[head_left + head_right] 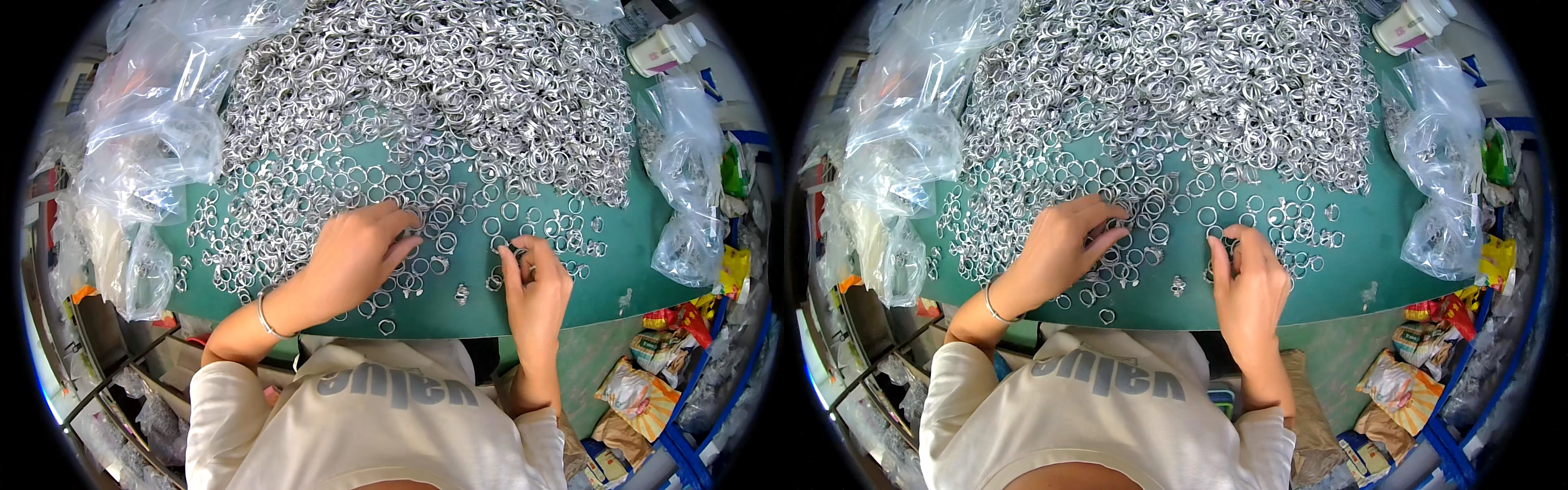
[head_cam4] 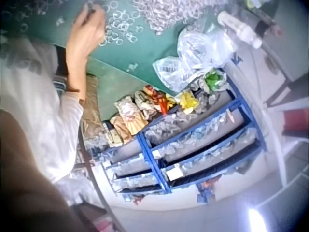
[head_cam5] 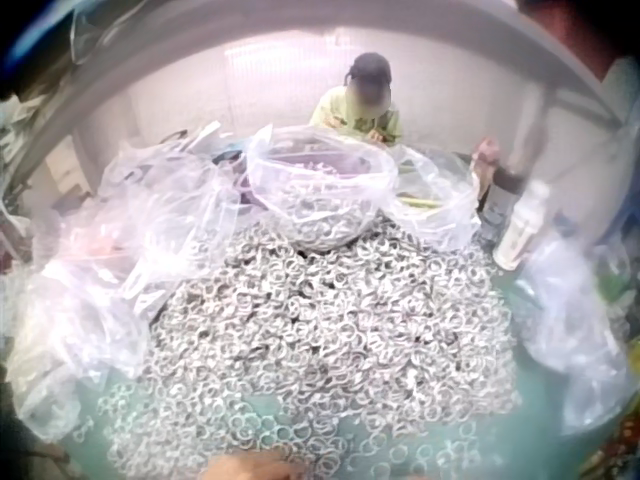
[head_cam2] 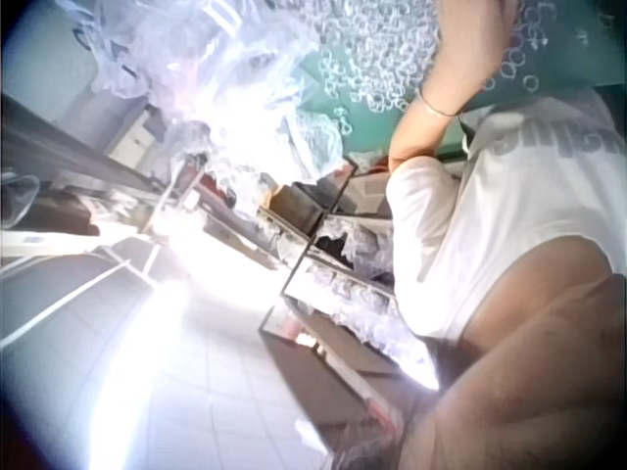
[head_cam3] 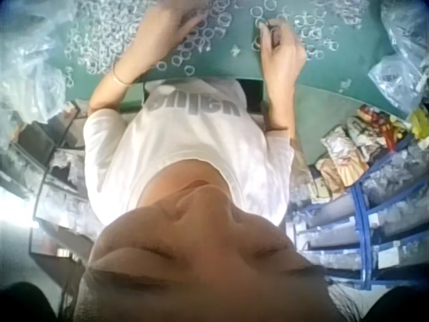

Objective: The person sorts small metal rings by hand on a green workbench, picking up individual rings from a large pile and grouping them together.

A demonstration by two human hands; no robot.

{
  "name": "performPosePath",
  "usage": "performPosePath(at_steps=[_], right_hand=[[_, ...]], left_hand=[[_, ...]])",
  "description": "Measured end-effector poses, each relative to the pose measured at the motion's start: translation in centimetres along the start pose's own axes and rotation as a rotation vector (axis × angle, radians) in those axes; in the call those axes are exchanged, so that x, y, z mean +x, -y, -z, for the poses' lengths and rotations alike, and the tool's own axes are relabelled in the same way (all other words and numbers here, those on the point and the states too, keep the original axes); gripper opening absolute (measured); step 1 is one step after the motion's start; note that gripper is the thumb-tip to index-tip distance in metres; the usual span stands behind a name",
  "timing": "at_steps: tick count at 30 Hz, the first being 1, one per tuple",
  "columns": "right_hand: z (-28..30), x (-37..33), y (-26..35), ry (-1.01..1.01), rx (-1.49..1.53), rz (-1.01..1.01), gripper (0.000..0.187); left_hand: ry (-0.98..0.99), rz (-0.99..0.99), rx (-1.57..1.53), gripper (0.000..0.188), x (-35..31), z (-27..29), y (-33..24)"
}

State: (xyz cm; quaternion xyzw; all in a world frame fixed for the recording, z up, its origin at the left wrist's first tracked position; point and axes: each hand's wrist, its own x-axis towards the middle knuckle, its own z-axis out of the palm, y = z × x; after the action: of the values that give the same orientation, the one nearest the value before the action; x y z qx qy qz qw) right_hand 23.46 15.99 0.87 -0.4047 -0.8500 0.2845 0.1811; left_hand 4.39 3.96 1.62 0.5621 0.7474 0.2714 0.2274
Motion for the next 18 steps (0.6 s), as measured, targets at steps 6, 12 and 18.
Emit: performPosePath(at_steps=[6,12,18], right_hand=[[-1.4,-1.3,1.6,0.094,-0.041,0.266,0.017],[-1.7,-0.9,1.8,0.198,-0.165,0.209,0.015],[-1.4,-1.4,3.0,0.22,-0.083,0.282,0.018]], left_hand=[[0.005,0.032,0.069,0.026,-3.8,-0.5,-1.3],[-0.064,0.063,0.105,0.026,-5.5,-0.6,-0.3],[-0.161,0.052,0.103,0.024,-6.4,-0.6,-0.3]])
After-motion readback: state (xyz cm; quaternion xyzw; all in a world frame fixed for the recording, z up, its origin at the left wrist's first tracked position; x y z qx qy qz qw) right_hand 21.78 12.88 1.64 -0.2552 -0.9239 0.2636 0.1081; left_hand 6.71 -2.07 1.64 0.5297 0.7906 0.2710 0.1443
